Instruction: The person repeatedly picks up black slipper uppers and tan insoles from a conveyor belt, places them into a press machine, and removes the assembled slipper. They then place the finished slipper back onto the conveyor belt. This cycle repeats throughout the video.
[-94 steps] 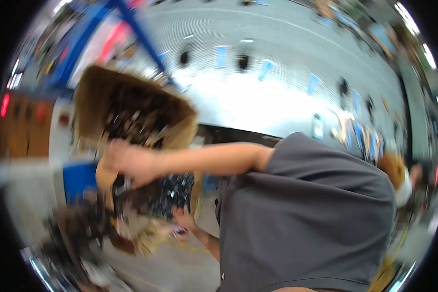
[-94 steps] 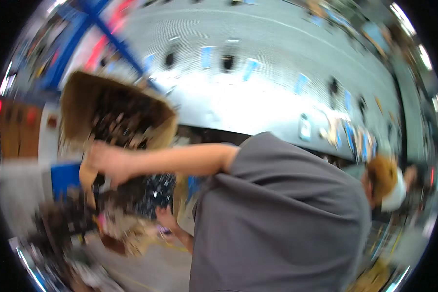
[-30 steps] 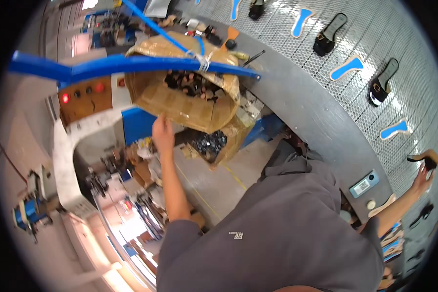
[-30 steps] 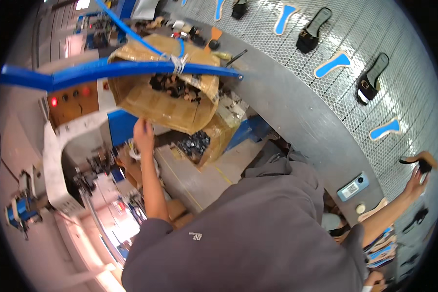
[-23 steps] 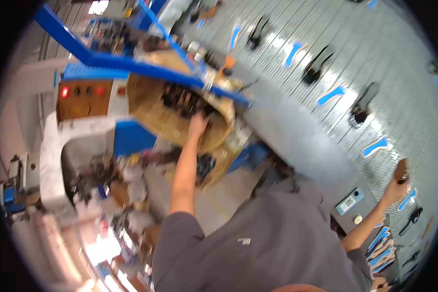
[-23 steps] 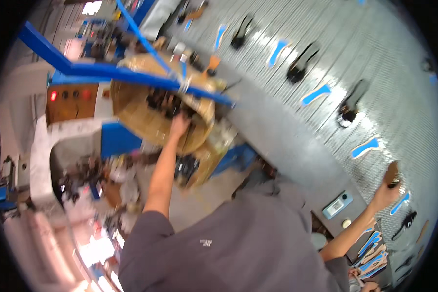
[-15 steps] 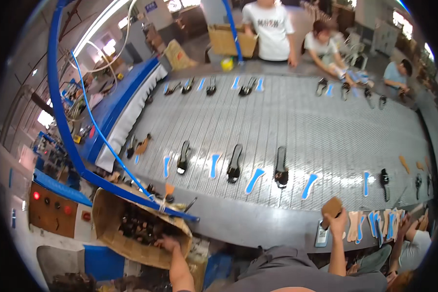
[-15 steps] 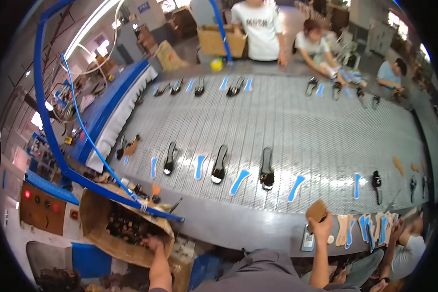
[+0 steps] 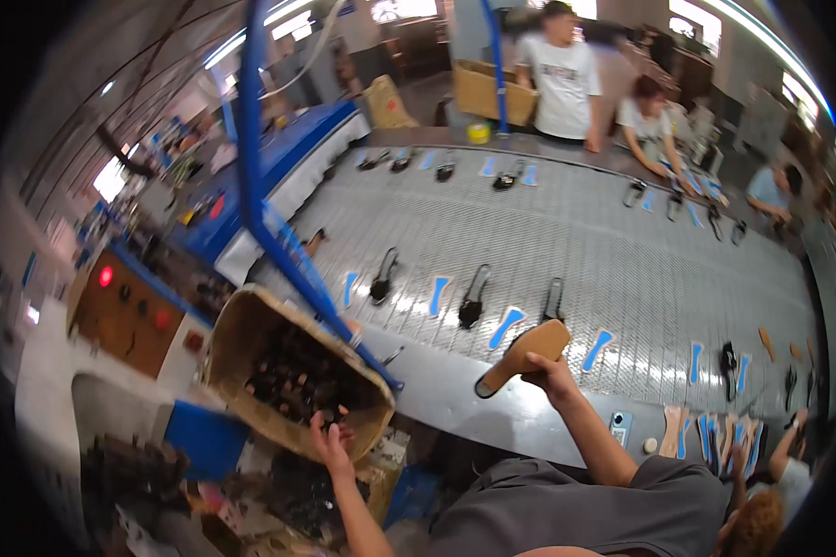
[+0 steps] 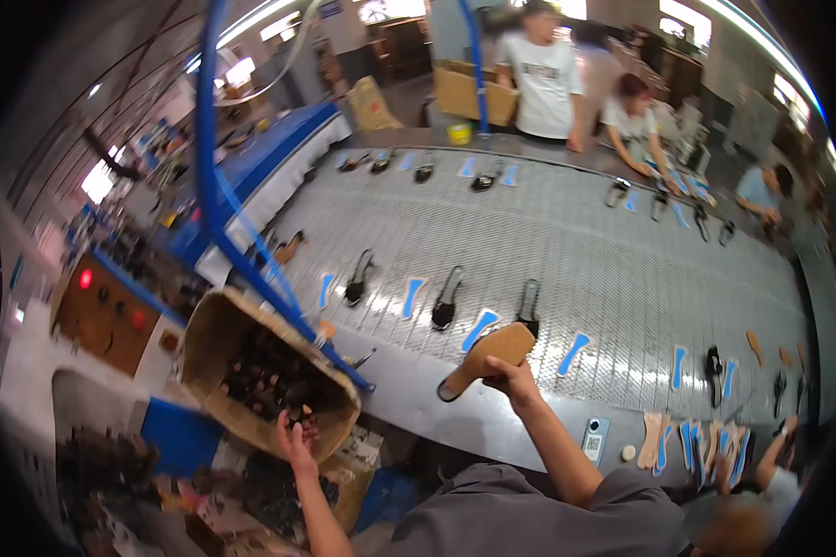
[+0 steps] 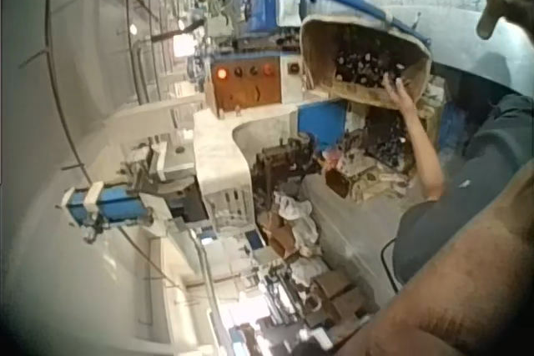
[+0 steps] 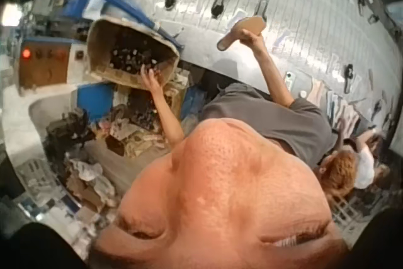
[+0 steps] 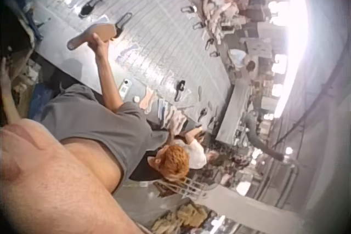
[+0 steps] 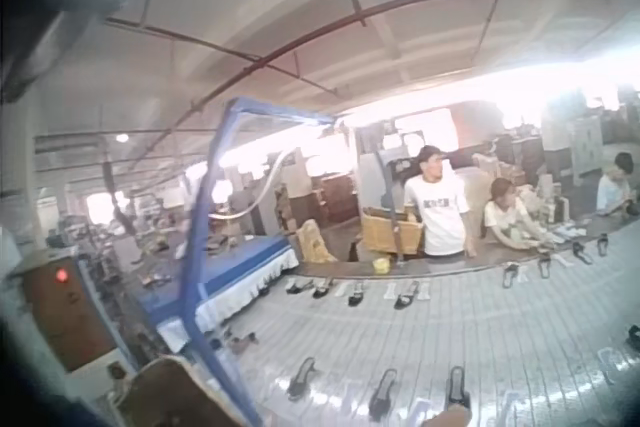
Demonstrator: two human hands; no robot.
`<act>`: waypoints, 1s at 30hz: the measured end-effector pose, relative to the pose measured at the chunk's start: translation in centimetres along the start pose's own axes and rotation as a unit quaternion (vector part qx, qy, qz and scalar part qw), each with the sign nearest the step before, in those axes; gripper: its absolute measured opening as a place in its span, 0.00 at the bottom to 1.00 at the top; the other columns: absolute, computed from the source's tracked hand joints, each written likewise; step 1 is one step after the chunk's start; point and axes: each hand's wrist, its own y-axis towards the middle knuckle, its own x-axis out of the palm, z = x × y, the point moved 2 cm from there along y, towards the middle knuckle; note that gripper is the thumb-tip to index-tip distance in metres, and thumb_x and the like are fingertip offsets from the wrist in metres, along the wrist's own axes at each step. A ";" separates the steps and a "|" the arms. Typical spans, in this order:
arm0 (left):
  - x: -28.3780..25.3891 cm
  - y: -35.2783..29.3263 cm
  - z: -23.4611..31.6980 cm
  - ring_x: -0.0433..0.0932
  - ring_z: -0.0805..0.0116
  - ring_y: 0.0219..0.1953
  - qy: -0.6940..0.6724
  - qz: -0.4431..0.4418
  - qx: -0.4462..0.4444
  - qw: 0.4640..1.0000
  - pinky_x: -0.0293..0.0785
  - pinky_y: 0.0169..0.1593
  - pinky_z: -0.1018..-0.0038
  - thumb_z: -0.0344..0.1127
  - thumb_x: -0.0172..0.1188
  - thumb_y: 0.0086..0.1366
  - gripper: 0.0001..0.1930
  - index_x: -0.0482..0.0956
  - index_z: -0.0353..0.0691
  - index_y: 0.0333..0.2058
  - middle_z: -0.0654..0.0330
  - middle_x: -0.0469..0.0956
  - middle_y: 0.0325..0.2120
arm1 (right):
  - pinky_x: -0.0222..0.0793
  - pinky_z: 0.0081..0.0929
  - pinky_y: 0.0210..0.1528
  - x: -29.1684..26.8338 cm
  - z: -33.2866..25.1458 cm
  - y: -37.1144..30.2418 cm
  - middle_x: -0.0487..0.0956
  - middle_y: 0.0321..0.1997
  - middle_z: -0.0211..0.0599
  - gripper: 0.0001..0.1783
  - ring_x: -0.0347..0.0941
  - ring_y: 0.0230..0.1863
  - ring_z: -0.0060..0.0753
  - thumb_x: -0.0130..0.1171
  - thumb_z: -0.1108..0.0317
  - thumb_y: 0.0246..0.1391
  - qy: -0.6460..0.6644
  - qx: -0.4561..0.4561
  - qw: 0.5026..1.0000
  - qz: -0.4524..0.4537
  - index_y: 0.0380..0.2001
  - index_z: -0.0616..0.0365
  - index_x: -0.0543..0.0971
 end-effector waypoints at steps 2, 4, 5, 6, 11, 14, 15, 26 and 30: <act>-0.4 -6.7 3.1 0.82 0.66 0.35 -0.120 0.038 -0.010 0.992 0.80 0.38 0.70 0.26 0.57 0.67 0.25 0.68 0.47 0.62 0.58 0.79 0.44 | 0.84 0.38 0.47 5.2 2.6 -1.5 0.78 0.54 0.40 0.36 0.80 0.50 0.40 0.75 0.59 0.51 0.026 0.066 0.995 -0.076 0.60 0.55 0.71; -1.2 -10.7 2.2 0.83 0.59 0.34 -0.190 0.084 -0.036 0.978 0.84 0.36 0.62 0.22 0.55 0.62 0.18 0.69 0.43 0.51 0.53 0.79 0.44 | 0.81 0.39 0.51 8.6 4.9 -2.9 0.77 0.55 0.38 0.33 0.79 0.53 0.41 0.72 0.58 0.53 0.033 0.103 0.986 -0.123 0.60 0.54 0.72; -1.4 -12.6 0.5 0.84 0.56 0.33 -0.237 0.089 -0.079 0.964 0.84 0.35 0.61 0.22 0.55 0.63 0.17 0.69 0.43 0.50 0.53 0.80 0.40 | 0.80 0.39 0.52 9.7 6.0 -3.7 0.77 0.56 0.38 0.33 0.78 0.53 0.41 0.72 0.58 0.54 0.028 0.115 0.983 -0.144 0.60 0.54 0.72; -2.0 -14.5 -0.5 0.84 0.55 0.33 -0.245 0.101 -0.104 0.959 0.83 0.33 0.62 0.26 0.56 0.66 0.15 0.68 0.43 0.50 0.53 0.80 0.37 | 0.80 0.40 0.53 11.1 7.5 -4.7 0.77 0.56 0.37 0.32 0.78 0.54 0.41 0.71 0.57 0.54 0.023 0.134 0.977 -0.166 0.60 0.53 0.72; -9.1 -26.5 -2.9 0.83 0.64 0.29 0.195 0.199 -0.079 0.957 0.78 0.31 0.68 0.38 0.52 0.77 0.25 0.58 0.40 0.67 0.49 0.80 0.42 | 0.83 0.40 0.52 19.9 14.5 -13.2 0.80 0.54 0.39 0.22 0.78 0.54 0.41 0.62 0.61 0.64 0.046 0.233 0.936 -0.259 0.58 0.56 0.74; -13.8 -30.0 -1.1 0.83 0.67 0.29 0.467 0.283 0.138 0.826 0.78 0.32 0.69 0.38 0.53 0.77 0.25 0.61 0.38 0.67 0.52 0.83 0.40 | 0.83 0.40 0.55 25.9 17.3 -16.9 0.78 0.58 0.43 0.24 0.77 0.58 0.44 0.62 0.61 0.65 0.070 0.280 0.894 -0.342 0.60 0.60 0.72; -15.1 -31.1 -0.5 0.83 0.69 0.30 0.480 0.277 0.151 0.819 0.78 0.33 0.70 0.38 0.53 0.77 0.24 0.63 0.38 0.67 0.53 0.83 0.40 | 0.82 0.39 0.57 28.4 17.5 -18.2 0.78 0.59 0.42 0.25 0.76 0.60 0.44 0.62 0.60 0.65 0.072 0.286 0.883 -0.365 0.60 0.60 0.72; -20.9 -31.5 1.7 0.81 0.71 0.32 -0.213 0.300 0.074 0.927 0.75 0.32 0.75 0.34 0.53 0.78 0.19 0.70 0.33 0.63 0.59 0.81 0.40 | 0.79 0.42 0.63 45.3 24.6 -23.8 0.78 0.57 0.35 0.18 0.76 0.58 0.33 0.63 0.66 0.66 0.141 0.270 0.891 -0.336 0.55 0.58 0.75; -22.2 -29.8 1.9 0.79 0.70 0.30 -0.269 0.213 0.077 0.936 0.75 0.32 0.73 0.31 0.51 0.78 0.19 0.69 0.34 0.64 0.59 0.79 0.41 | 0.83 0.41 0.58 46.0 25.7 -23.7 0.82 0.51 0.34 0.13 0.80 0.52 0.34 0.63 0.66 0.66 0.132 0.259 0.901 -0.321 0.51 0.59 0.78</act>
